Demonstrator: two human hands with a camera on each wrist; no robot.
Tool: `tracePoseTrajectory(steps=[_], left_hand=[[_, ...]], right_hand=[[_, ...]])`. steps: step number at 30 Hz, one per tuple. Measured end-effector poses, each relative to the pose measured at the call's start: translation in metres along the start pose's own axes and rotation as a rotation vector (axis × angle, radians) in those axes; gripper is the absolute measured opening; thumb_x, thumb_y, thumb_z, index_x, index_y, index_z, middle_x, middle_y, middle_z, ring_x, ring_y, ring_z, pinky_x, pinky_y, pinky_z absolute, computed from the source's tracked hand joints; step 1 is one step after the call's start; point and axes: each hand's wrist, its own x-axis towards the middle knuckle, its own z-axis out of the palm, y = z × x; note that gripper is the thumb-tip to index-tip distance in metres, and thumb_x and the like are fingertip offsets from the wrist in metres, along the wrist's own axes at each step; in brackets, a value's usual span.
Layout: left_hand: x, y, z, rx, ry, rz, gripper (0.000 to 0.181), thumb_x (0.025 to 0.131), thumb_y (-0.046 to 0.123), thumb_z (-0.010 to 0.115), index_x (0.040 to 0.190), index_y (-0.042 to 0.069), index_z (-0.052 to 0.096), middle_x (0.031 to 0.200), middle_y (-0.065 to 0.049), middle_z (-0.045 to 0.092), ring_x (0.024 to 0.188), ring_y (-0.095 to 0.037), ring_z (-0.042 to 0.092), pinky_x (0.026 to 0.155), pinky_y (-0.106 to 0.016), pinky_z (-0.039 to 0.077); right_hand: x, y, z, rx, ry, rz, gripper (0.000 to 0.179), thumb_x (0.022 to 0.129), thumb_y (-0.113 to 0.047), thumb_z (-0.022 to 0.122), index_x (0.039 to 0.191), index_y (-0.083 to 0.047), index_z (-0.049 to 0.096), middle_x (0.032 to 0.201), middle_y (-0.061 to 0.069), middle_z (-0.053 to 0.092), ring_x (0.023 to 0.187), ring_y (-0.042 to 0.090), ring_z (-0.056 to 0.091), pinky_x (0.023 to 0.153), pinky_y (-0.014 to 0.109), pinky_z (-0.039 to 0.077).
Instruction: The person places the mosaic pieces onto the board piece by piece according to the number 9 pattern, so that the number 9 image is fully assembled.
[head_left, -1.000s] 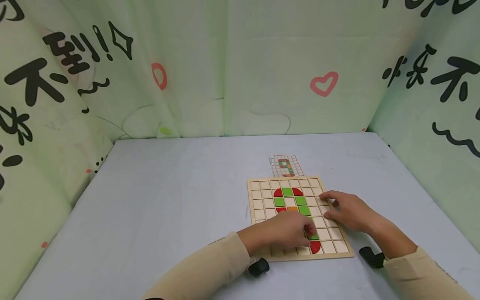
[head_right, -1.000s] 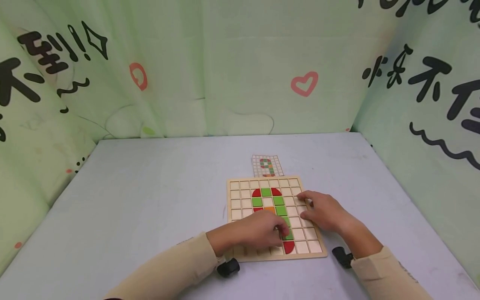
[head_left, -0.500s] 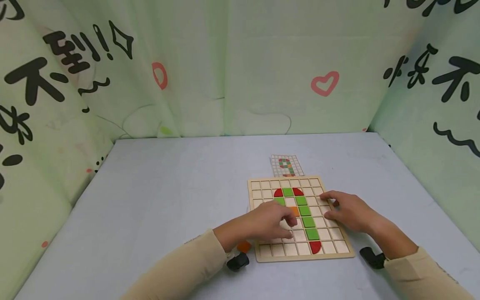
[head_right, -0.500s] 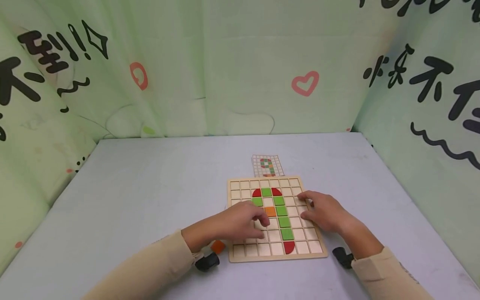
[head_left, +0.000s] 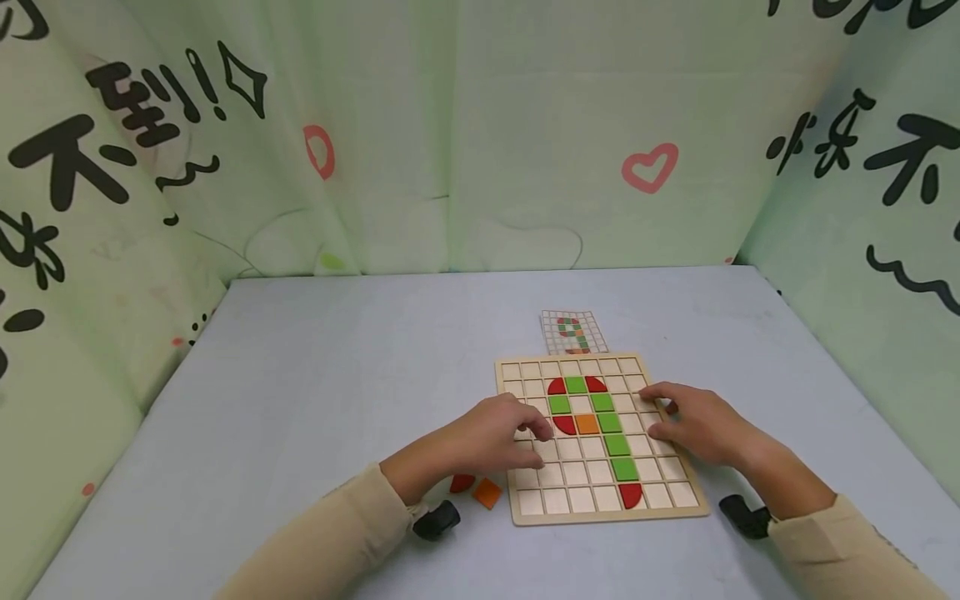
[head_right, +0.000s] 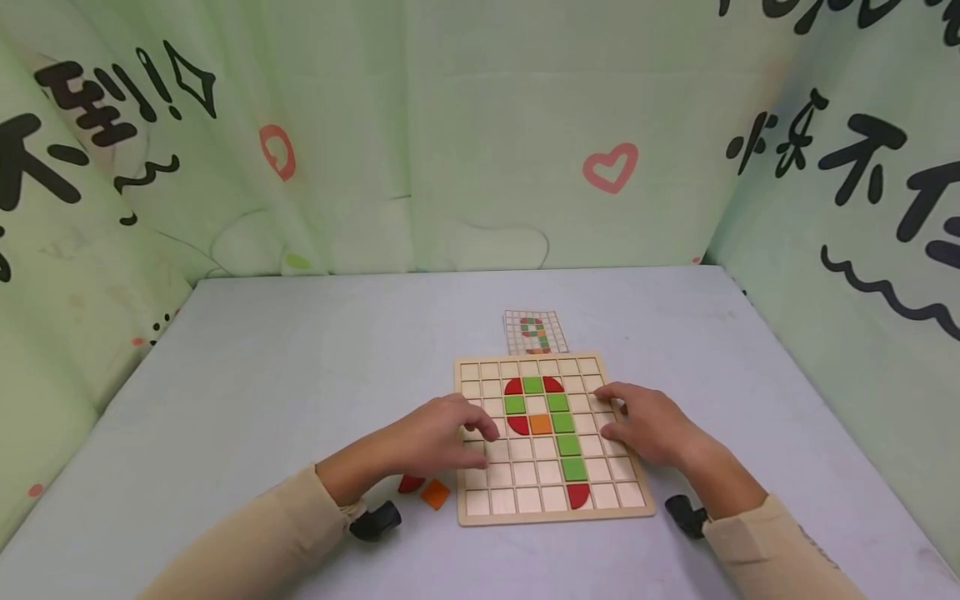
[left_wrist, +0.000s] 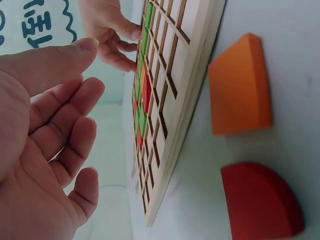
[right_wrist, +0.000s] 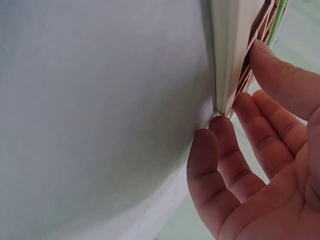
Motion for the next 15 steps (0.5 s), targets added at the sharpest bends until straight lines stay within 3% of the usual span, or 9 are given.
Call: tracePoseTrajectory(steps=[15], left_hand=[[-0.018,-0.018,-0.007,-0.027,0.035,-0.06,0.025,0.087,0.018,0.08,0.11,0.016,0.073,0.103,0.011,0.064,0.104,-0.013,0.05,0.087,-0.027,0.046]], right_hand=[[0.0,-0.001,0.0,-0.005,0.0,0.005,0.052,0.089,-0.018,0.074,0.134,0.001,0.055,0.114,0.021,0.061,0.101,0.038,0.056,0.081,0.052,0.049]])
